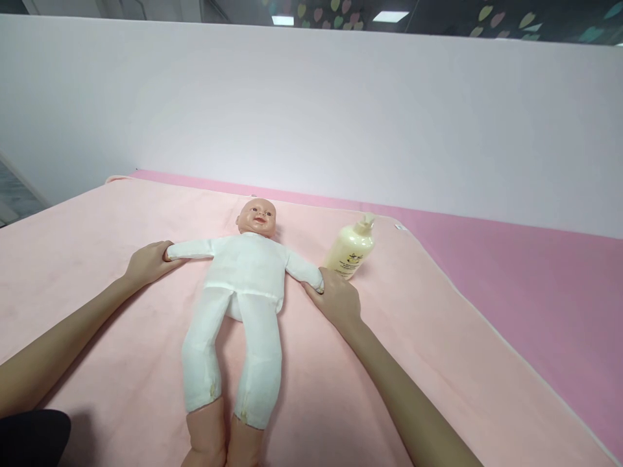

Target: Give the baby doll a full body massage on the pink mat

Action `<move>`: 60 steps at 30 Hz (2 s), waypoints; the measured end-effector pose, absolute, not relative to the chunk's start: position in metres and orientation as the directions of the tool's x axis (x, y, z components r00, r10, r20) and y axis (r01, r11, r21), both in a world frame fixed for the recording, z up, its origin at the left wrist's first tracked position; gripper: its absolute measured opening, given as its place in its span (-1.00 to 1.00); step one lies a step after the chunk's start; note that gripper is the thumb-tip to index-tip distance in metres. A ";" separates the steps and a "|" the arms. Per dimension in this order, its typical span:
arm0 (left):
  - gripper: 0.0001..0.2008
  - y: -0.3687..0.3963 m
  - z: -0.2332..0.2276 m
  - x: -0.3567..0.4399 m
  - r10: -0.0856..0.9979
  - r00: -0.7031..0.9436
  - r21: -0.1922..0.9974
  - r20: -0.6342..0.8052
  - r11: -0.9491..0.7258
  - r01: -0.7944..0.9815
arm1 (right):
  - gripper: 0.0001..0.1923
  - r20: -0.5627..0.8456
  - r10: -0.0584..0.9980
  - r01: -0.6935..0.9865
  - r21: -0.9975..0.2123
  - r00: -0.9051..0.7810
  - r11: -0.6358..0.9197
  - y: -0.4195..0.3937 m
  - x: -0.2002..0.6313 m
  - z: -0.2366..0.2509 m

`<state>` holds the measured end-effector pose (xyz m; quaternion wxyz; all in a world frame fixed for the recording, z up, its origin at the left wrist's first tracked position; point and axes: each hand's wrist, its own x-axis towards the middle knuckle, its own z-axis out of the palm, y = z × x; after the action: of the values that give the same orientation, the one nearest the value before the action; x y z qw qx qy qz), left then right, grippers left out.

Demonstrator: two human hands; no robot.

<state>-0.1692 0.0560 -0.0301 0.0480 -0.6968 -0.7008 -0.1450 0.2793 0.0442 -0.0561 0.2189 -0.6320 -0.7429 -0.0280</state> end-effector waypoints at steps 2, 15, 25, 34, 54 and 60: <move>-0.53 0.056 -0.030 -0.169 0.962 -0.021 0.137 0.272 -0.017 0.990 | -0.64 0.361 0.927 0.951 -0.236 -0.103 0.198 0.044 0.279 -0.056; -0.52 0.056 -0.030 -0.169 0.964 -0.031 0.133 0.263 -0.004 0.991 | -0.64 0.374 0.921 0.947 -0.245 -0.106 0.209 0.045 0.279 -0.056; -0.52 0.055 -0.026 -0.165 0.964 -0.041 0.148 0.263 0.001 0.989 | -0.62 0.342 0.935 0.952 -0.243 -0.093 0.183 0.044 0.277 -0.053; -0.49 0.055 -0.027 -0.165 0.960 -0.046 0.150 0.275 0.005 0.989 | -0.60 0.361 0.926 0.954 -0.223 -0.110 0.200 0.045 0.278 -0.055; -0.55 0.042 -0.029 -0.173 0.937 0.068 0.142 0.343 -0.124 0.982 | -0.58 0.433 0.900 0.977 -0.170 -0.047 0.133 0.028 0.273 -0.053; -0.45 0.030 -0.033 -0.180 0.938 0.024 0.407 0.345 -0.172 0.897 | -0.63 0.469 0.883 0.976 -0.202 0.020 0.085 0.018 0.271 -0.054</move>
<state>-0.1799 0.0301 -0.0331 -0.0375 -0.7146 -0.6422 -0.2748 0.2712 0.0182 -0.0539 0.2477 -0.6699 -0.6937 -0.0935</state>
